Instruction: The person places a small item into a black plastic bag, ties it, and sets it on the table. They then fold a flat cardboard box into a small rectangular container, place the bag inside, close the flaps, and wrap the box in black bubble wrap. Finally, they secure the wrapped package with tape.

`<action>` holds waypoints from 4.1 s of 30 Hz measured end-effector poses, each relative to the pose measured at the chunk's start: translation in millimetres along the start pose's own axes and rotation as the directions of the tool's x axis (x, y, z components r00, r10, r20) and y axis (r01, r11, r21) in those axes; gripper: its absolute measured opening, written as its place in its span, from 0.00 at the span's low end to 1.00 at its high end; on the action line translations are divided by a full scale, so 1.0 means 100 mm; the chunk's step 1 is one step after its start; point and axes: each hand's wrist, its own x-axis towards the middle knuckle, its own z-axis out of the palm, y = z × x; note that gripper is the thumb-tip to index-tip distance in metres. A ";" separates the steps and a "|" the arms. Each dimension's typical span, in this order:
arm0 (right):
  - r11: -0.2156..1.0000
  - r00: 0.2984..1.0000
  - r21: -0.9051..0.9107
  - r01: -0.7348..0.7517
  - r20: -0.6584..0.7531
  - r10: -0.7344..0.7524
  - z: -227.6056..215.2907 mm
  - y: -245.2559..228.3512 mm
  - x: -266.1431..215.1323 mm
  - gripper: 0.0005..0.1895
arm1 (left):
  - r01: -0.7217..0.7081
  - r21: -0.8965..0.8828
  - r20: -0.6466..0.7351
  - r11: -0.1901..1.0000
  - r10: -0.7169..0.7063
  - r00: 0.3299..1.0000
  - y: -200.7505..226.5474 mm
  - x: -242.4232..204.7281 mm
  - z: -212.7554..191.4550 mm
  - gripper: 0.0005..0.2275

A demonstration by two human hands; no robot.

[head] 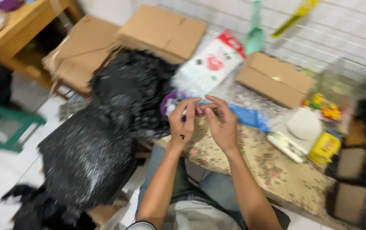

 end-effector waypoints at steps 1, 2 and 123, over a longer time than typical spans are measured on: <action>1.000 1.000 0.019 0.000 0.029 0.000 0.16 0.00 -0.01 0.17 | 0.005 0.023 -0.025 1.000 -0.004 1.000 0.01 -0.03 -0.16 0.11; 0.998 0.997 -0.026 0.060 0.046 -0.059 0.32 -0.01 -0.02 0.17 | 0.027 0.010 -0.089 1.000 -0.026 0.996 0.03 -0.07 -0.32 0.11; 0.973 0.872 -0.091 -0.211 -0.468 0.146 -1.06 -0.16 0.06 0.13 | 0.289 -0.213 0.535 0.933 -0.136 0.834 0.69 0.66 0.12 0.47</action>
